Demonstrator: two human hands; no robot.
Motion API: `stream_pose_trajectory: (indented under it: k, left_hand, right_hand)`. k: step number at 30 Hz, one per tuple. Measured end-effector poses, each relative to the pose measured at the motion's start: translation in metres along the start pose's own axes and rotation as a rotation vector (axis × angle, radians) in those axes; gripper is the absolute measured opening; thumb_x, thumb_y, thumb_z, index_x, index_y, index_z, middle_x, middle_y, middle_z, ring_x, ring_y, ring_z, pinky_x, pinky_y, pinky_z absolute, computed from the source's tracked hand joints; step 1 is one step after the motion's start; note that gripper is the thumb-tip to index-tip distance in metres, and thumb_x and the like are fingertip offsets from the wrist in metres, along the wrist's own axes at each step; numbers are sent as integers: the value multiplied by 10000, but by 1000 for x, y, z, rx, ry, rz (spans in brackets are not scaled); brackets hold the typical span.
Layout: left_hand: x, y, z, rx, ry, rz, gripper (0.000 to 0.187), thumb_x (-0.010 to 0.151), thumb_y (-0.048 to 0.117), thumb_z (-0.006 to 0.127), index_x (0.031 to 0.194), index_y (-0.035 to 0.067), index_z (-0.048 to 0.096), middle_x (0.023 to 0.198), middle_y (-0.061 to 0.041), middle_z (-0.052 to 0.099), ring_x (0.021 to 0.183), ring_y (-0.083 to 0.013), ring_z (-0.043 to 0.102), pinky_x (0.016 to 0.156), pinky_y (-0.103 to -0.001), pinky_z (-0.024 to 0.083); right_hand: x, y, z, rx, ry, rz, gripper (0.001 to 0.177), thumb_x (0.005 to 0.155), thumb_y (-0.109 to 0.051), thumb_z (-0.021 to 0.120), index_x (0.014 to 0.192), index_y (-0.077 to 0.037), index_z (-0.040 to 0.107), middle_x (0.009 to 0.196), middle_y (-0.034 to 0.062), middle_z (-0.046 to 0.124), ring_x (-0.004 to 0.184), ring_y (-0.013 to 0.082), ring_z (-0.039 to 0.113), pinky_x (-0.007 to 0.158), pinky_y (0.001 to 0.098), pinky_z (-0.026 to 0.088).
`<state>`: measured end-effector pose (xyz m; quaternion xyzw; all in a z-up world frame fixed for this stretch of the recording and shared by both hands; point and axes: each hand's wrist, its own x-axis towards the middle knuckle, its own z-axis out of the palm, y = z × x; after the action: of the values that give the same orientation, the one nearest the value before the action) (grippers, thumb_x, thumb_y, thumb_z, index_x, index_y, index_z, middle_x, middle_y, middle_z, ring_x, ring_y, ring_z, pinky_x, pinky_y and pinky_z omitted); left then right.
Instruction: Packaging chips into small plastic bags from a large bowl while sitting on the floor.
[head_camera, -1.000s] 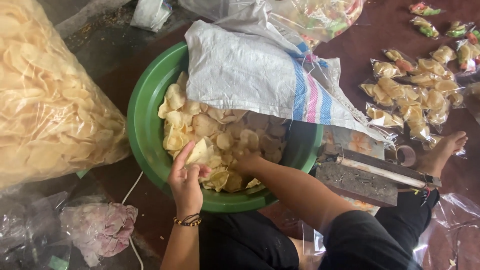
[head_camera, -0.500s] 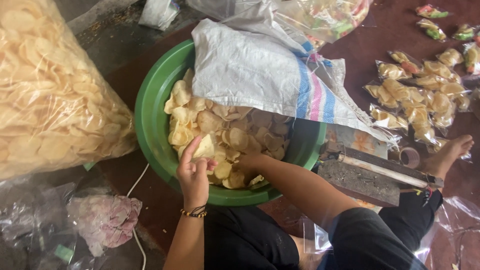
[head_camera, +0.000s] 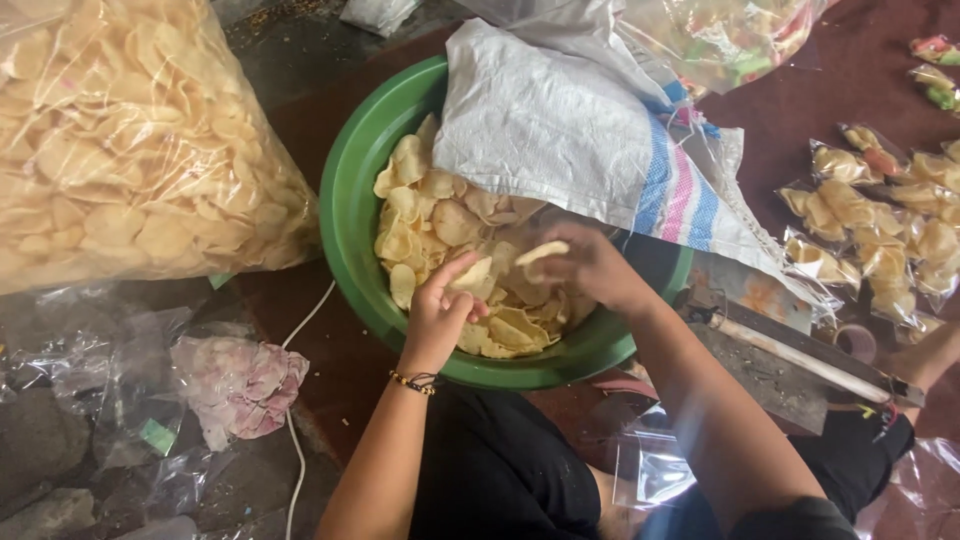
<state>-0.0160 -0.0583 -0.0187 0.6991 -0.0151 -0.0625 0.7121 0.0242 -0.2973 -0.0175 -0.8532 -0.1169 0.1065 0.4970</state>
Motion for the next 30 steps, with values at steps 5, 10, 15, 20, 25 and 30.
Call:
stream_pose_trajectory:
  k: [5, 10, 15, 20, 25, 30]
  left_hand:
    - [-5, 2, 21, 18, -201, -49, 598, 826, -37, 542, 1421, 20, 571, 681, -171, 731, 586, -149, 675, 589, -273, 584]
    - [-27, 15, 44, -136, -193, 23, 652, 832, -67, 518, 1475, 40, 517, 1193, -263, 710, 668, -138, 704, 610, -245, 596]
    - [-39, 14, 57, -158, -216, 101, 685, 836, -107, 498, 1501, 58, 492, 1283, -271, 635, 682, -143, 695, 604, -262, 596]
    - [-44, 21, 62, -173, -186, 53, 655, 848, -93, 478, 1495, 6, 493, 876, -180, 715, 639, -168, 693, 569, -229, 548]
    - [-49, 37, 72, -176, -259, 30, 642, 846, -72, 501, 1480, 20, 518, 980, -228, 733, 648, -154, 695, 575, -226, 574]
    - [-47, 59, 70, -401, -287, -42, 618, 875, -41, 503, 1492, -17, 477, 1293, -255, 651, 642, -75, 653, 559, -178, 573]
  right_hand:
    - [-26, -40, 0, 186, 128, -598, 274, 775, 53, 780, 985, -88, 676, 1370, 245, 638, 1207, 428, 656, 988, 489, 511]
    - [-55, -62, 1, -44, 85, -467, 283, 772, 60, 729, 1005, -54, 614, 1377, 229, 624, 1177, 490, 646, 983, 692, 450]
    - [-78, -64, -4, 2, 47, -359, 425, 759, 12, 719, 1165, -35, 602, 1528, 322, 420, 1228, 583, 572, 928, 673, 508]
    - [-96, -46, 4, -139, 454, -485, 155, 892, -114, 751, 1040, -158, 769, 1095, 97, 692, 1111, 379, 681, 984, 609, 496]
    - [-108, -55, -5, -471, 426, -470, 138, 912, -199, 749, 1047, -176, 768, 1018, 34, 742, 1110, 288, 660, 1034, 672, 347]
    - [-129, -105, -35, -528, 224, -592, 357, 794, -182, 850, 1123, -78, 756, 1168, 155, 728, 1163, 411, 642, 940, 817, 392]
